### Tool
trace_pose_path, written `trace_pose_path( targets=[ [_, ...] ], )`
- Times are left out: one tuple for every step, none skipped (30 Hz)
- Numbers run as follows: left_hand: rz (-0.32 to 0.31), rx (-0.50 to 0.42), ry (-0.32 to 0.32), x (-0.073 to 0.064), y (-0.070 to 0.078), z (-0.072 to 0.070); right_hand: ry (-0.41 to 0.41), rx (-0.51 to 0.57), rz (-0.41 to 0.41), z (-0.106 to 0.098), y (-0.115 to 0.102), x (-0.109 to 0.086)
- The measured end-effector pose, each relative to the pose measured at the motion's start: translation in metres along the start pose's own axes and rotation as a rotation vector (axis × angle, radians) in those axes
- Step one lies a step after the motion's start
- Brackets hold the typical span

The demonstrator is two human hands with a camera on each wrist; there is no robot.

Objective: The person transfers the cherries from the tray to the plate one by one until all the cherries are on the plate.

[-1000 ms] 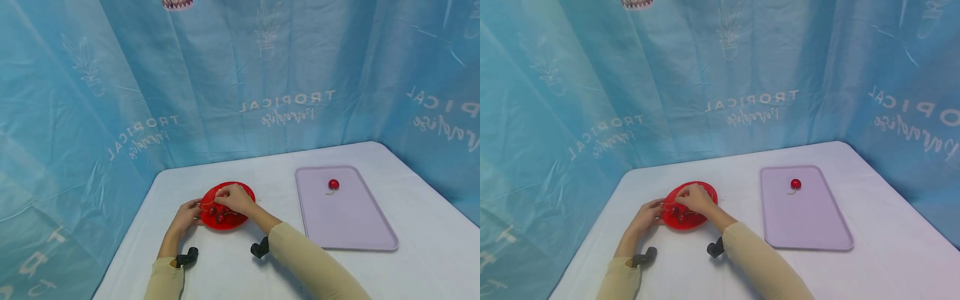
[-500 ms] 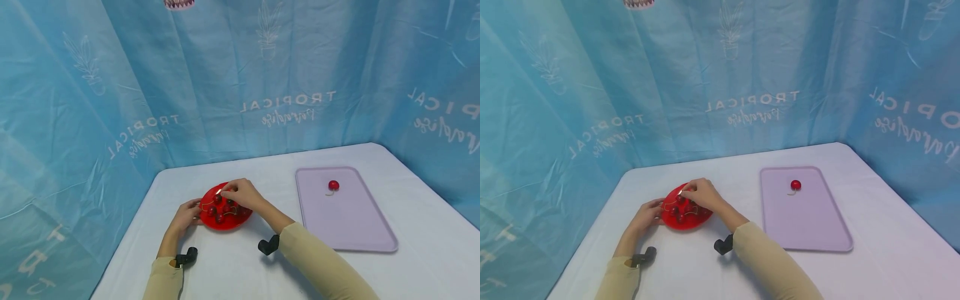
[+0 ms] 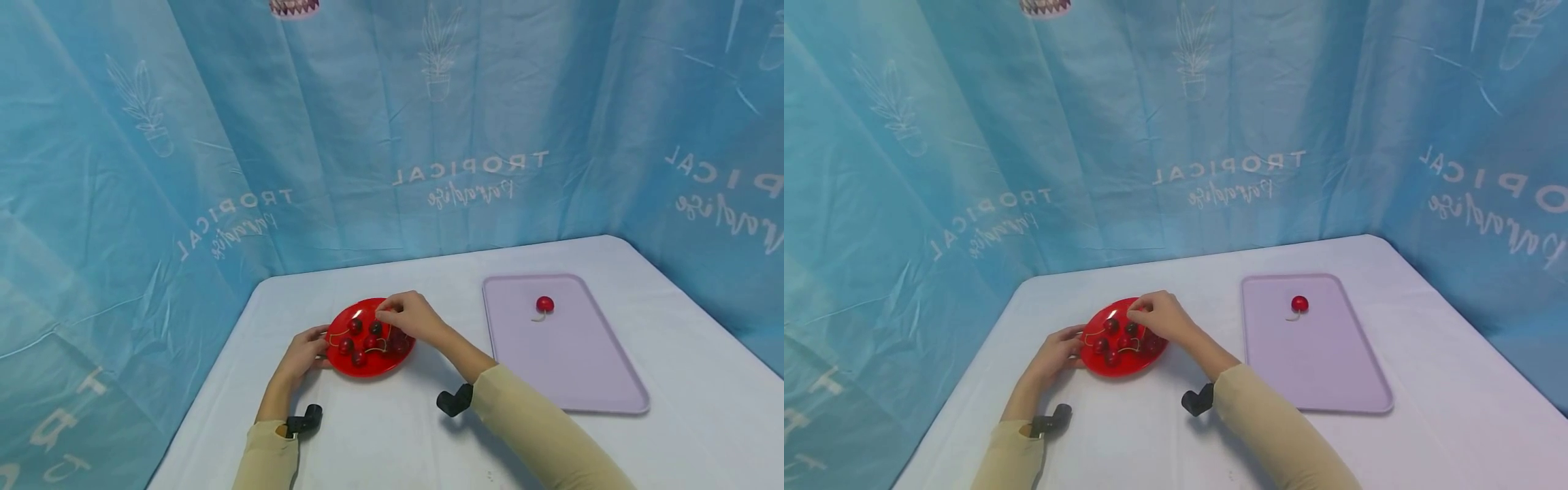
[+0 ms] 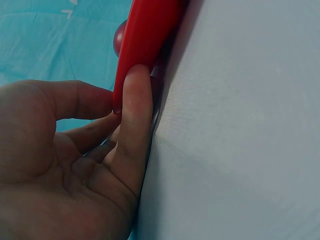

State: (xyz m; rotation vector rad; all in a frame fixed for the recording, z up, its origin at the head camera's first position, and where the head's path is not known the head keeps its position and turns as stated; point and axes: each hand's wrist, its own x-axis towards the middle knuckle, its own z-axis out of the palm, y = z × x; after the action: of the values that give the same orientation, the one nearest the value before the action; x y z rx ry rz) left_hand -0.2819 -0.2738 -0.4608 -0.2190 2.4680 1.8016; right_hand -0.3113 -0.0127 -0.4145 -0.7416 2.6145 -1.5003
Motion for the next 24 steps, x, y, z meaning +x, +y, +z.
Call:
trace_pose_path(
  targets=[
    [0.005, 0.003, -0.001, 0.0, 0.0, 0.0, 0.002, -0.003, 0.001, -0.002, 0.001, -0.001],
    [0.006, 0.004, -0.001, 0.0, 0.0, 0.0, 0.004, -0.005, 0.004, -0.004, 0.001, -0.002],
    [0.01, 0.008, -0.001, 0.0, 0.001, 0.0, 0.006, -0.005, 0.006, -0.006, 0.002, -0.002],
    [0.009, 0.008, 0.001, 0.0, 0.001, 0.0, 0.007, -0.006, 0.008, -0.008, 0.003, -0.003],
    [0.011, 0.009, 0.002, 0.0, 0.0, 0.0, 0.009, -0.007, 0.01, -0.009, 0.004, -0.003],
    [0.011, 0.008, 0.002, 0.0, 0.0, 0.0, 0.013, -0.005, 0.011, -0.011, 0.005, -0.004],
    [0.011, 0.008, 0.003, -0.001, 0.0, 0.0, 0.019, -0.004, 0.013, -0.013, 0.007, -0.004],
    [0.009, 0.006, 0.005, -0.001, 0.0, 0.0, 0.023, 0.001, 0.015, -0.015, 0.007, -0.005],
    [0.01, 0.007, 0.005, -0.001, -0.001, 0.0, 0.028, 0.002, 0.017, -0.017, 0.008, -0.005],
    [0.009, 0.007, 0.006, -0.001, -0.001, 0.0, 0.033, 0.003, 0.018, -0.018, 0.008, -0.005],
    [0.009, 0.007, 0.006, -0.001, -0.001, 0.0, 0.037, 0.005, 0.018, -0.02, 0.009, -0.006],
    [0.01, 0.006, 0.007, -0.001, -0.001, 0.0, 0.041, 0.009, 0.019, -0.021, 0.009, -0.006],
    [0.011, 0.005, 0.007, -0.001, -0.001, 0.001, 0.044, 0.01, 0.02, -0.023, 0.009, -0.006],
    [0.013, 0.006, 0.006, -0.001, -0.002, 0.001, 0.045, 0.011, 0.021, -0.025, 0.009, -0.006],
    [0.013, 0.006, 0.006, 0.0, -0.002, 0.001, 0.049, 0.009, 0.02, -0.026, 0.01, -0.007],
    [0.012, 0.005, 0.008, 0.0, -0.002, 0.0, 0.05, 0.009, 0.019, -0.027, 0.01, -0.007],
    [0.01, 0.003, 0.009, 0.001, -0.002, 0.0, 0.051, 0.009, 0.019, -0.028, 0.011, -0.008],
    [0.008, 0.002, 0.008, 0.001, -0.003, 0.0, 0.053, 0.01, 0.021, -0.029, 0.011, -0.009],
    [0.007, 0.002, 0.008, 0.001, -0.003, 0.0, 0.055, 0.007, 0.023, -0.03, 0.011, -0.01],
    [0.008, 0.002, 0.007, 0.001, -0.003, 0.0, 0.059, 0.006, 0.027, -0.031, 0.012, -0.01],
    [0.007, 0.001, 0.007, 0.002, -0.003, 0.0, 0.061, 0.006, 0.031, -0.032, 0.013, -0.011],
    [0.005, 0.0, 0.006, 0.002, -0.003, 0.001, 0.062, 0.01, 0.037, -0.033, 0.014, -0.012],
    [0.005, -0.001, 0.005, 0.002, -0.003, 0.001, 0.064, 0.015, 0.041, -0.034, 0.015, -0.013],
    [0.006, 0.0, 0.005, 0.002, -0.003, 0.001, 0.066, 0.017, 0.046, -0.034, 0.016, -0.013]
  ],
)
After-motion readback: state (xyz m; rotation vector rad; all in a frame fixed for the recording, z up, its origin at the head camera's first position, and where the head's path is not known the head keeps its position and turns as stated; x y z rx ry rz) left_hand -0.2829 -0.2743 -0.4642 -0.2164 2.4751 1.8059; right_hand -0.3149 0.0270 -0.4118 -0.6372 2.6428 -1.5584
